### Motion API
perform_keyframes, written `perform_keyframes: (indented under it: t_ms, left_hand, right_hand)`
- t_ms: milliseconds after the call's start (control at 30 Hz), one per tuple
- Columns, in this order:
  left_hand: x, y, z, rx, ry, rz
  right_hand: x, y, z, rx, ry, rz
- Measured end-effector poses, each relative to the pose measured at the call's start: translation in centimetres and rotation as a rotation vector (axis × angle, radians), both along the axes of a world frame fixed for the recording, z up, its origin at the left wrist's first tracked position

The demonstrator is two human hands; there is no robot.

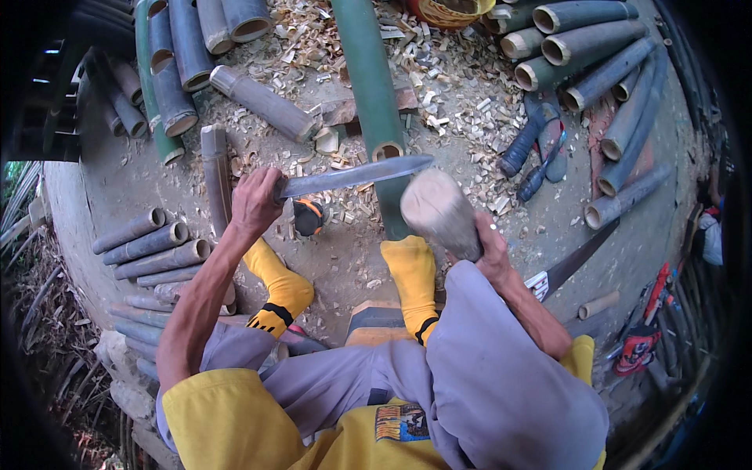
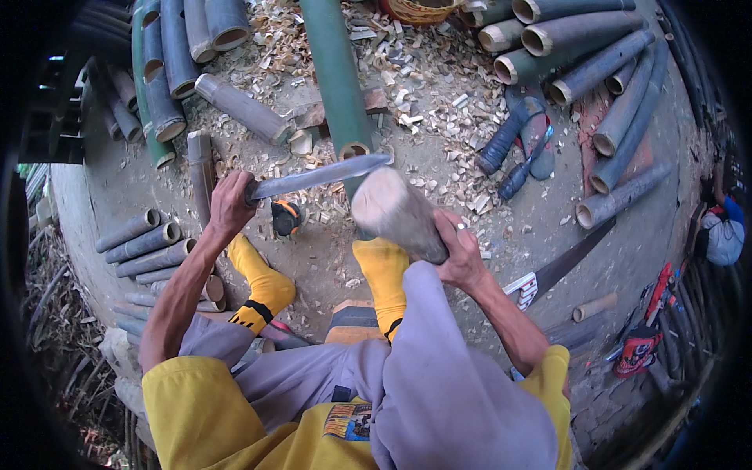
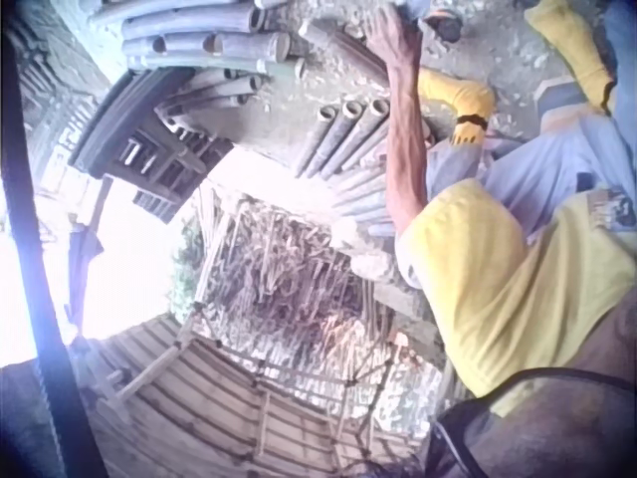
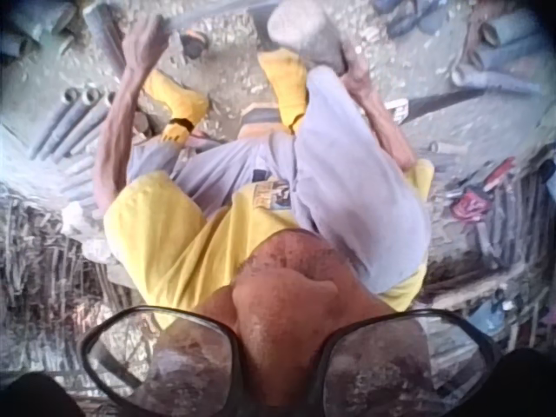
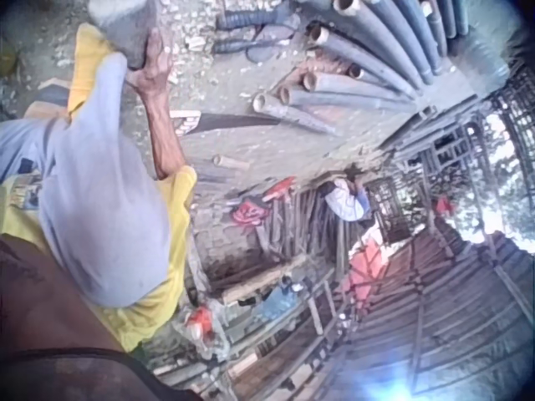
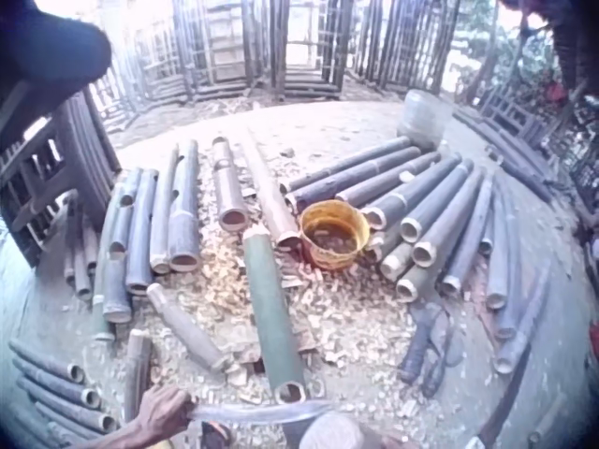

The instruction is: The person uses a machete to shave and cut bamboo poles, measures a pole with a tape measure, and carves a hole into one pole using a small knife and a piece of wood as a mallet.

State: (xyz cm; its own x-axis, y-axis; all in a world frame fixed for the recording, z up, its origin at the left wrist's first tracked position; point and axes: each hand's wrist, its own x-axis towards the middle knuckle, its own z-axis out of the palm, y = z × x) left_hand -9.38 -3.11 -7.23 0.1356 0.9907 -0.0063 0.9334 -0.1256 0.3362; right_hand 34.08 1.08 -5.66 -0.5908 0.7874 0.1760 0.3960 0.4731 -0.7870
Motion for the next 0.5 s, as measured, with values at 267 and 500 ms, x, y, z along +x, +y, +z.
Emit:
perform_keyframes:
  t_ms: [267,500]
  left_hand:
    - [0.5,0.0,-1.2,-0.104,0.208,-0.039]
    - [0.2,3.3,0.0,-0.534,0.070,0.016]
  right_hand:
    - [-0.7,0.7,1.5,0.106,0.130,0.227]
    - [-3.0,1.2,-1.3,-0.210,-0.252,0.017]
